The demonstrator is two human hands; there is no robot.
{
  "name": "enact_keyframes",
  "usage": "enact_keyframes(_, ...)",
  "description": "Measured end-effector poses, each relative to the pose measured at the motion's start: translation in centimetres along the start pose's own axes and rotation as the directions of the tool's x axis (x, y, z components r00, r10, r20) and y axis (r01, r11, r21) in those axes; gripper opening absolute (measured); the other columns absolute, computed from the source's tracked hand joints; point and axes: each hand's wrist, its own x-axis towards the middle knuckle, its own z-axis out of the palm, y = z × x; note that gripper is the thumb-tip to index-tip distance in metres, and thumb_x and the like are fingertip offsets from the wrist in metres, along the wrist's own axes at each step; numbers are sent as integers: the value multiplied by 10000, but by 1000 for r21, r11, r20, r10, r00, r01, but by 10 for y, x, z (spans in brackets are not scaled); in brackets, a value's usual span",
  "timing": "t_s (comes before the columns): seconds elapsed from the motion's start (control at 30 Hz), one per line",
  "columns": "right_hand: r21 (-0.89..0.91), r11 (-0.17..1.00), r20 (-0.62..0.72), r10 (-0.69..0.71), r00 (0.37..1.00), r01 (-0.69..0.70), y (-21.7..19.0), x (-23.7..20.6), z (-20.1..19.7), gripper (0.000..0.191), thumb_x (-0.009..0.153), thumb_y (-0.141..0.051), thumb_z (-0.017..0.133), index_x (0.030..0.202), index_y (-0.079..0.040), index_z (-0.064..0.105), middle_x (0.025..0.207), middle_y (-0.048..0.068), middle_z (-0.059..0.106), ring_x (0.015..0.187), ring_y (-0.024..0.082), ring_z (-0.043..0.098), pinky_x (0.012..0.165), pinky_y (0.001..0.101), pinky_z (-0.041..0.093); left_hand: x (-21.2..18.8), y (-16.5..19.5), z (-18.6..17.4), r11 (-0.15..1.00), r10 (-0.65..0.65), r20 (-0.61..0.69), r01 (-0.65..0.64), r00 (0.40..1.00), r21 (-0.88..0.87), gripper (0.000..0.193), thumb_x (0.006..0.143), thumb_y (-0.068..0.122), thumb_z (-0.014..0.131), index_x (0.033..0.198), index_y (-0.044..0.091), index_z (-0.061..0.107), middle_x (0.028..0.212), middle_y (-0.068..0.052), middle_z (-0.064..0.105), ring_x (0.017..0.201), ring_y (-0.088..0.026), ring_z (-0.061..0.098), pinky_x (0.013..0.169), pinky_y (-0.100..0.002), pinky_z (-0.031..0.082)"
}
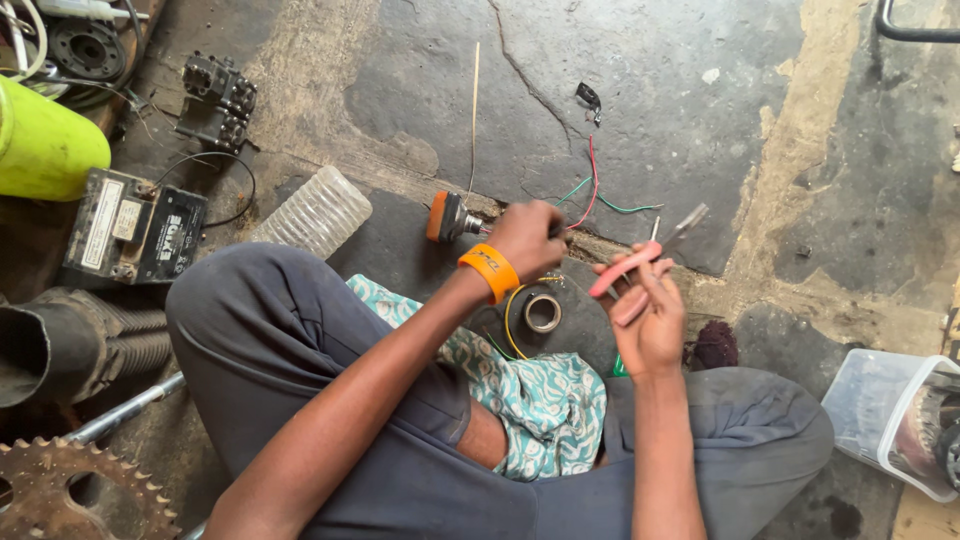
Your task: The person sits on the workshop floor repairing a small motorcycle electrical component with an orange housing. They open and reassemble its metal and plastic parts, route and position red and green wires, wrap the component with electrical tape, and use pliers to work on the wire ends.
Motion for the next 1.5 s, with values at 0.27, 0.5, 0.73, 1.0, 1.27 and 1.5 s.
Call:
enact_keyframes(0.27, 270, 961, -167, -18, 986, 64, -8, 10, -50, 123, 1038, -223, 698, 1095, -152, 615, 959, -5, 658, 862, 153, 643, 710, 311, 489, 14, 4, -81, 988, 107, -449, -46, 887, 145, 218, 833, 4, 655, 986, 73, 794, 932, -223, 737, 861, -389, 724, 815, -470, 579)
enact_keyframes(0.5, 308, 950, -114, -11, 993, 46, -3, 12, -48, 118, 1120, -142, 705, 1158, -88, 607, 975, 35, 629, 823, 106, 620, 514, 198, 376, -4, 2, -139, 964, 199, -674, -17, 712, 267, 278, 907, 92, 619, 1140, -58, 636, 1021, -274, 632, 950, -434, 630, 843, -523, 495)
enact_keyframes(0.73, 67, 984, -84, 169, 982, -164, -13, -2, 3, 274, 903, -253, 484, 1080, -56, 553, 900, 103, 642, 836, 231, 708, 725, 360, 565, 11, 3, -59, 988, 149, -410, -116, 900, 103, 176, 936, 178, 638, 934, 45, 753, 929, -215, 693, 897, -420, 672, 819, -501, 543)
enact_keyframes(1.0, -615, 775, 102, 261, 960, -146, 17, -1, 15, 549, 784, -62, 472, 1305, 70, 584, 1010, 169, 746, 772, 189, 660, 651, 281, 507, 3, 6, -16, 987, 160, -264, -155, 951, 39, 86, 835, 140, 745, 877, 68, 765, 921, -181, 690, 894, -380, 692, 808, -480, 558)
enact_keyframes(1.27, -634, 747, 138, 363, 922, -199, 17, -11, 30, 638, 731, 23, 425, 1366, 39, 484, 1120, 132, 713, 959, 211, 729, 776, 333, 597, -7, 18, -16, 981, 194, -327, -185, 925, 60, 93, 858, 141, 733, 873, 55, 701, 942, -168, 663, 860, -411, 675, 758, -507, 552)
enact_keyframes(1.5, -660, 751, 283, 260, 923, -9, 20, -11, 28, 462, 827, 52, 445, 1260, 119, 592, 1050, 184, 687, 960, 256, 707, 884, 381, 585, -10, 22, -10, 943, 304, -86, -286, 949, 172, 150, 888, 188, 701, 902, 42, 671, 942, -177, 650, 864, -437, 659, 745, -539, 529)
